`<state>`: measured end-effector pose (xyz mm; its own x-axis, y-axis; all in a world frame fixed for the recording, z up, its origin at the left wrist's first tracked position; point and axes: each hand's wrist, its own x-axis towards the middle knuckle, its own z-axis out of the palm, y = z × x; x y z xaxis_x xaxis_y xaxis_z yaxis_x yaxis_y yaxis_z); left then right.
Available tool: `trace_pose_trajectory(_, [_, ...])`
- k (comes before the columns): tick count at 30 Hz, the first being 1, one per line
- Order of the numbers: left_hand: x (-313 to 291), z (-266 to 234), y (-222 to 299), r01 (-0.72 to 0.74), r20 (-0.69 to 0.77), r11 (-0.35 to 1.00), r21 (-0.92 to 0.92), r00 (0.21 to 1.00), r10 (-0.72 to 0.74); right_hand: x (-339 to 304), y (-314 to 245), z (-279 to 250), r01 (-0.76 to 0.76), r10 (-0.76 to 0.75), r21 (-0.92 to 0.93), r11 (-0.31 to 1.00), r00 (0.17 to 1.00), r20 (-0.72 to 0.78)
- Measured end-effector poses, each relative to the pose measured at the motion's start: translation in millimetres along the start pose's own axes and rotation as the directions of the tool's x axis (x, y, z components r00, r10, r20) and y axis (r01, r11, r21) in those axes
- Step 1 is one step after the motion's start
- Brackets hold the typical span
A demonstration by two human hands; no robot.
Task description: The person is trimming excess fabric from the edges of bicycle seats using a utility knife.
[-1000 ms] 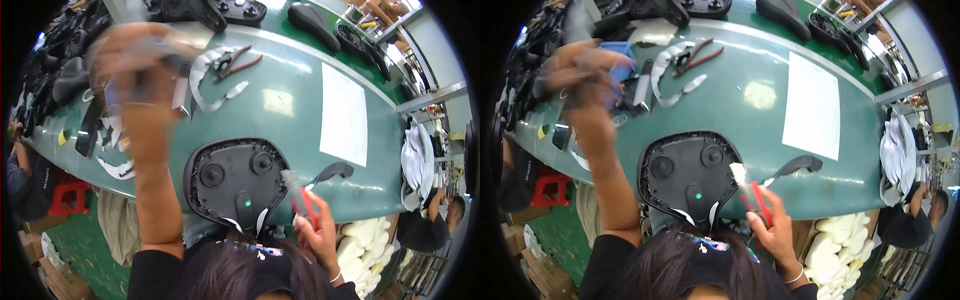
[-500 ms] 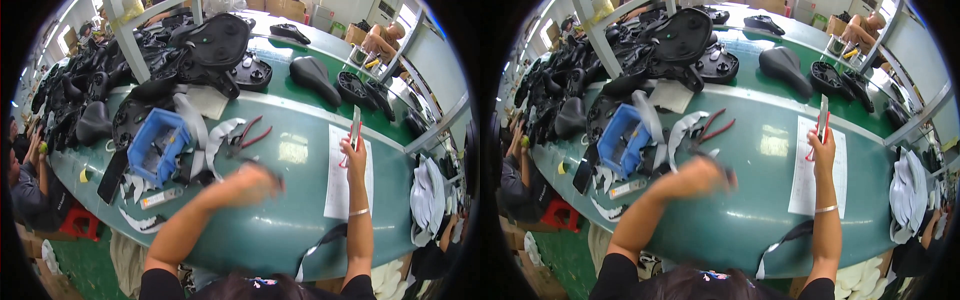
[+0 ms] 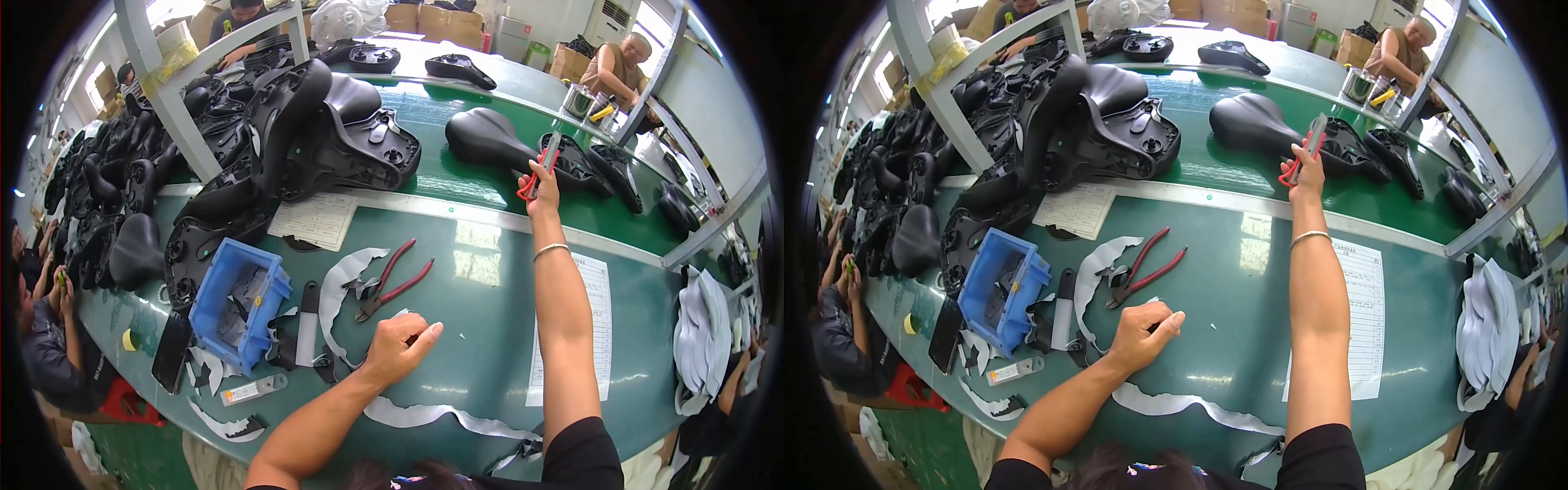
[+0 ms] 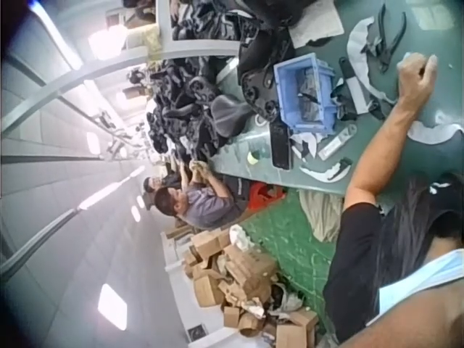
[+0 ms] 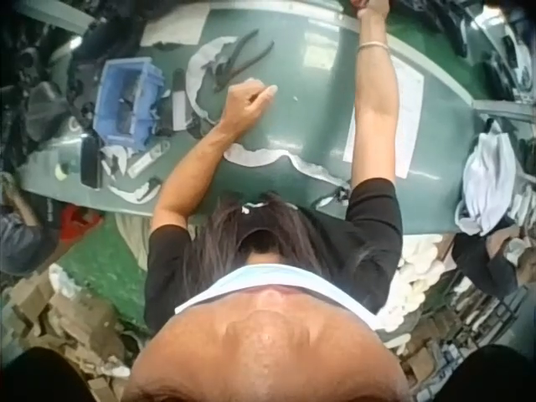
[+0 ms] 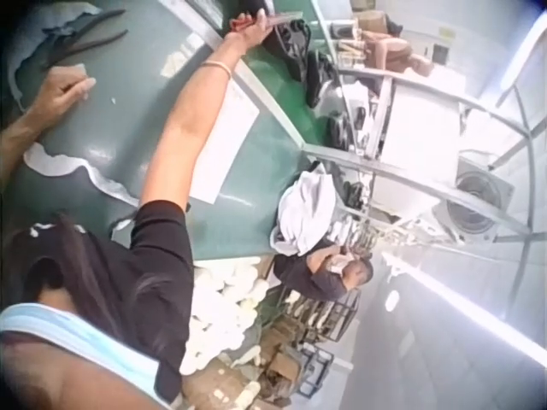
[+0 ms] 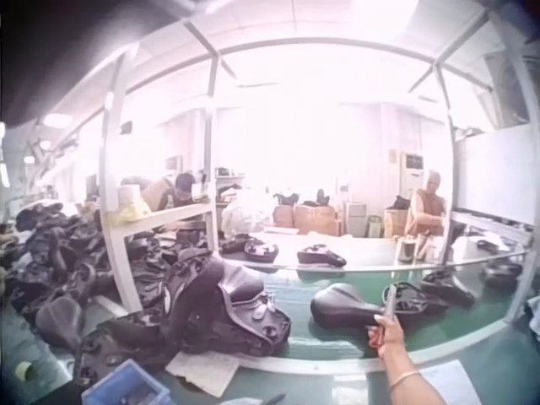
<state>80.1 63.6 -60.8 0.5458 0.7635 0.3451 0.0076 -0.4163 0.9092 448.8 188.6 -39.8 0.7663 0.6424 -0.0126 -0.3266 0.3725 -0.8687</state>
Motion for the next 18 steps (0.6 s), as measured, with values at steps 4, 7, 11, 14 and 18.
trace_pose_trajectory(4, [0, -4, -3, -0.026, -0.034, 0.998, 0.055, 0.999, 0.027, -44, -29, 21, 0.412, -0.452, -0.410, 0.814, 0.892, -0.001])
trace_pose_trajectory(7, [5, -5, 4, -0.171, -0.117, 0.976, 0.135, 0.975, 0.187, -99, -71, 31, 0.557, -0.618, -0.575, 0.600, 0.779, 0.109])
trace_pose_trajectory(11, [34, 3, 38, -0.257, -0.142, 0.935, 0.243, 0.945, 0.296, -88, -99, -2, 0.580, -0.638, -0.662, 0.475, 0.745, 0.195])
trace_pose_trajectory(14, [37, 3, 112, -0.450, -0.196, 0.891, -0.056, 0.880, 0.432, -52, -90, -68, 0.444, -0.462, -0.564, 0.696, 0.879, 0.121])
trace_pose_trajectory(18, [-23, -60, 220, -0.702, -0.173, 0.712, -0.016, 0.703, 0.690, -76, -47, -64, -0.260, 0.298, -0.223, 0.939, 0.941, 0.158])
